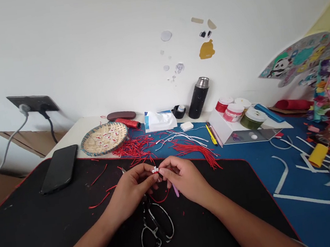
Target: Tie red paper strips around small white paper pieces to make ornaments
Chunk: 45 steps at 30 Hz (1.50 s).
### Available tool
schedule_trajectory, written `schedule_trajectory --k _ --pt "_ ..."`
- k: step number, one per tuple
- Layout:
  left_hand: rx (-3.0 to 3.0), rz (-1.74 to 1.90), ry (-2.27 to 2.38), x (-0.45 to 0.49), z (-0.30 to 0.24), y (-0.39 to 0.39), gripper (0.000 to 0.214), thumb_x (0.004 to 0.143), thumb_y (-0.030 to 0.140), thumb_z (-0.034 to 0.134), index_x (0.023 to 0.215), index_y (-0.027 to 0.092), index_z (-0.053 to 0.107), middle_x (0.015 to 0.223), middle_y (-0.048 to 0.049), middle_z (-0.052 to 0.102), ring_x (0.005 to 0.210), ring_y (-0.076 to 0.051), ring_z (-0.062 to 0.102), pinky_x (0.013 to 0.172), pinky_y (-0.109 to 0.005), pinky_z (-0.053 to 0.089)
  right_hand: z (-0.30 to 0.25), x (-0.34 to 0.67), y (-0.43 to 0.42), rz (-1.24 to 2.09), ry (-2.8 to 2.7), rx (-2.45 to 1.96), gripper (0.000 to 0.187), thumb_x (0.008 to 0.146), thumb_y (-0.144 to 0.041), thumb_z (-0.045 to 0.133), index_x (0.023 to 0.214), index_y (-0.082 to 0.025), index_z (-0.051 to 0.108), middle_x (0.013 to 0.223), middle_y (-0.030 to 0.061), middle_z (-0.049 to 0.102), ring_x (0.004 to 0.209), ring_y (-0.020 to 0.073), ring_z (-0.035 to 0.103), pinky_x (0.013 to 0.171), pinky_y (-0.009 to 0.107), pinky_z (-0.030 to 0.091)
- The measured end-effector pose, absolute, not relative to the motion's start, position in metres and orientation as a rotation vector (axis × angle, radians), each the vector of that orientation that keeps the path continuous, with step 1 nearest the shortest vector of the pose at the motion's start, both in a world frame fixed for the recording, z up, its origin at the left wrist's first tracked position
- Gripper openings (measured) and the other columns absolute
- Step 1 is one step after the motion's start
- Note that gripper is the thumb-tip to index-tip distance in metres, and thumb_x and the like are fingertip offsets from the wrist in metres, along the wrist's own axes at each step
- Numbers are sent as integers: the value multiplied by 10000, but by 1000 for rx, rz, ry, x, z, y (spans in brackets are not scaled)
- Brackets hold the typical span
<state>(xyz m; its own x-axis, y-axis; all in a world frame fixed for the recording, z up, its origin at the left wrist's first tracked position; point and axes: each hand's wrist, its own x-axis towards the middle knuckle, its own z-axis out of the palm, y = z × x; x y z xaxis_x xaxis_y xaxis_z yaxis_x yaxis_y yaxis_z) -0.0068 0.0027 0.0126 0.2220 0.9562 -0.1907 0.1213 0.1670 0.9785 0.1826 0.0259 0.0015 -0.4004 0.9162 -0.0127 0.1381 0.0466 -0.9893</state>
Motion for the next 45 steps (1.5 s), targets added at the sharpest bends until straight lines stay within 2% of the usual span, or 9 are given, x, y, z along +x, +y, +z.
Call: schedule_trajectory --k 6,10,14,19,26,31,41,45 --pt "1283 852 1201 -6 15 2 328 796 518 760 898 209 715 776 -22 721 688 -190 641 621 -287 506 3 182 24 1425 -1638 -1120 97 958 -283 619 989 -199 656 758 -21 661 508 94 568 449 200 415" --pt "1278 859 1230 -5 15 3 316 780 501 773 876 202 729 763 -23 722 670 -184 632 618 -284 502 6 183 25 1371 -1699 -1148 96 975 -279 610 987 -198 660 678 -47 615 490 86 517 479 201 393" --pt "1210 919 1231 -6 13 3 343 773 464 793 974 199 707 762 -10 715 679 -183 644 608 -280 513 9 184 24 1358 -1750 -1173 145 1013 -297 557 970 -200 654 650 -54 599 473 86 504 486 207 379" --pt "1186 947 1213 -6 14 4 335 784 450 789 969 193 677 741 -5 703 680 -178 649 606 -276 518 5 184 23 1372 -1795 -1181 180 1032 -310 531 958 -201 654 657 -52 614 471 80 520 511 210 397" --pt "1251 922 1171 -6 13 1 301 837 427 762 1021 213 657 814 -3 721 689 -166 650 614 -271 516 -3 183 25 1361 -1696 -1141 118 980 -277 616 1059 -207 669 814 -7 684 590 106 624 545 215 478" --pt "1245 941 1177 -5 14 -1 326 841 447 756 1039 215 641 817 -9 723 709 -183 671 614 -282 531 0 182 24 1400 -1690 -1147 107 986 -287 597 976 -198 656 753 -15 649 558 102 597 485 198 445" --pt "1235 970 1155 -6 11 0 293 841 400 770 1019 212 633 810 -8 743 685 -173 684 666 -303 554 4 182 23 1463 -1662 -1150 191 1006 -335 573 932 -195 678 692 -22 606 554 103 587 457 182 420" --pt "1220 979 1136 -5 12 -1 299 831 415 778 998 214 631 801 -10 744 693 -183 695 679 -316 565 6 182 23 1477 -1661 -1172 206 1004 -357 571 925 -195 669 645 -31 595 484 107 541 401 191 393"
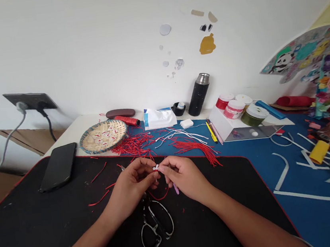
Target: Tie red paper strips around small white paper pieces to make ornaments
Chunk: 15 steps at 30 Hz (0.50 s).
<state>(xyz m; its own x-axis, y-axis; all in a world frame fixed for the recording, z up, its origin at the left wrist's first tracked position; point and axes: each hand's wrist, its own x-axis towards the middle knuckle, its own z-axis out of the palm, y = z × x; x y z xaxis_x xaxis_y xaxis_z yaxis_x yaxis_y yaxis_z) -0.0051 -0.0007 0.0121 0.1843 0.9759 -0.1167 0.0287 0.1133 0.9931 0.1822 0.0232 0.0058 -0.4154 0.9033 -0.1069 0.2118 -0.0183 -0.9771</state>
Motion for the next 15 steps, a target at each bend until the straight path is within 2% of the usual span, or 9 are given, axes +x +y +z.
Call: schedule_trajectory --k 4,15 --pt "1196 986 1129 -4 11 0 309 818 429 794 967 210 635 783 -10 738 684 -182 697 669 -313 567 9 182 23 1422 -1710 -1221 217 1008 -356 573 907 -195 677 582 -48 581 429 95 504 433 203 392" --pt "1075 1005 1098 -3 10 3 377 739 440 870 920 192 652 703 12 719 618 -157 670 621 -287 556 -1 177 22 1213 -1812 -1240 207 1007 -338 569 896 -199 675 560 -48 583 443 103 507 481 228 344"
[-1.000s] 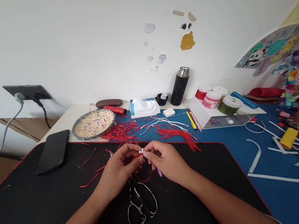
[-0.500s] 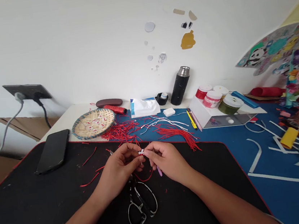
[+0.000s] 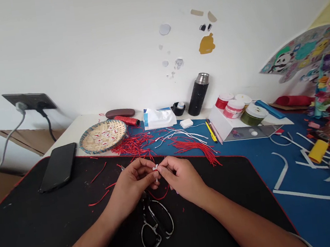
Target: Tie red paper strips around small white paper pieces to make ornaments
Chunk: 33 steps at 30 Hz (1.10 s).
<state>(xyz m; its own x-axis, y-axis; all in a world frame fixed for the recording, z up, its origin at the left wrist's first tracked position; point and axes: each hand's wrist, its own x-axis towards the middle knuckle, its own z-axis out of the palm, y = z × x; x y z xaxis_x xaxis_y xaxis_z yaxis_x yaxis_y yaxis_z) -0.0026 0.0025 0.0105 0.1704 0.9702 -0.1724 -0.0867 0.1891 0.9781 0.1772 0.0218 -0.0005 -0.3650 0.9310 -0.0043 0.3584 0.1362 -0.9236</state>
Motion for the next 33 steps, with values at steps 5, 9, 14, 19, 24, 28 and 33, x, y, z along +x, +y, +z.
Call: schedule_trajectory --k 5,9,14,19,24,28,33 --pt "1096 1001 1115 -5 11 4 362 746 434 865 919 186 666 730 3 725 636 -153 669 629 -283 557 3 180 23 1296 -1805 -1205 211 1017 -342 553 935 -205 690 559 -58 575 439 99 508 494 225 371" --pt "1115 979 1126 -7 11 4 348 745 420 868 915 185 675 738 1 730 631 -148 667 621 -275 553 9 183 23 1309 -1840 -1192 207 1019 -327 549 946 -202 697 565 -59 574 443 95 509 509 224 384" --pt "1115 972 1093 -7 8 5 329 769 410 857 930 180 686 730 5 728 642 -148 666 621 -272 557 10 184 23 1201 -1934 -1229 181 995 -289 577 913 -197 708 568 -57 569 453 86 489 497 218 329" --pt "1044 965 1068 -6 9 5 362 729 412 895 905 169 692 710 2 736 621 -139 658 606 -260 547 8 182 22 1118 -1936 -1234 168 965 -257 594 854 -185 697 549 -65 530 463 82 445 493 220 292" --pt "990 971 1039 -4 11 3 379 708 411 919 891 163 697 698 -2 744 611 -133 658 592 -243 535 5 180 22 1042 -1905 -1214 144 920 -262 640 802 -183 665 538 -81 464 486 82 403 493 220 279" --pt "995 984 1022 -3 10 3 370 714 406 923 884 161 704 698 -1 743 613 -130 661 598 -237 537 3 180 21 1071 -1861 -1199 149 917 -275 637 798 -185 644 539 -86 453 483 81 383 481 220 269" --pt "980 1012 1029 -2 7 3 373 706 401 929 884 162 705 703 -2 742 600 -131 656 592 -241 537 2 179 21 1102 -1821 -1190 151 911 -273 644 789 -187 626 544 -84 446 492 83 375 486 220 271"
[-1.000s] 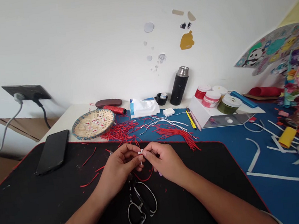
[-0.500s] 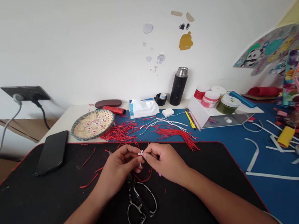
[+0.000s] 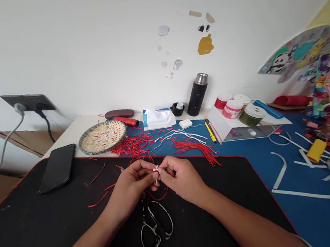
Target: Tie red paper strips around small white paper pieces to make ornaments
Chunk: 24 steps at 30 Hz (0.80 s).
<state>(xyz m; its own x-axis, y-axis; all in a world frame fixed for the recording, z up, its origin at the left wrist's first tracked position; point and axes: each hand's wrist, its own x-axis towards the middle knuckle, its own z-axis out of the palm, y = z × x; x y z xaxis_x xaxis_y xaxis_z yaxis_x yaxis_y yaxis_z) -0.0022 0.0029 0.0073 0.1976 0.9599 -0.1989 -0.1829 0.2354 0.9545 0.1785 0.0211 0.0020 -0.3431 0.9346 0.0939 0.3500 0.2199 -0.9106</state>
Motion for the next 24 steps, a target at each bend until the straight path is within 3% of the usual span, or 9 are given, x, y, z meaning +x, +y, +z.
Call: schedule_trajectory --k 8,13,24 --pt "1005 1027 1047 -3 7 3 408 707 427 924 918 163 695 703 -4 742 629 -144 664 607 -249 548 3 181 25 1334 -1771 -1141 174 991 -321 572 914 -191 658 707 -25 660 464 78 481 481 216 335" --pt "1015 1046 1039 -3 8 2 420 752 411 895 1009 189 649 709 14 740 640 -147 671 624 -256 557 5 182 23 1323 -1787 -1156 171 1000 -306 568 912 -194 662 668 -39 639 444 78 490 475 212 352" --pt "1027 1050 1071 -3 6 3 414 702 431 924 878 184 642 682 8 735 605 -146 671 604 -256 544 6 180 23 1309 -1798 -1176 166 1002 -293 562 922 -186 660 698 -27 678 433 72 496 469 211 350"
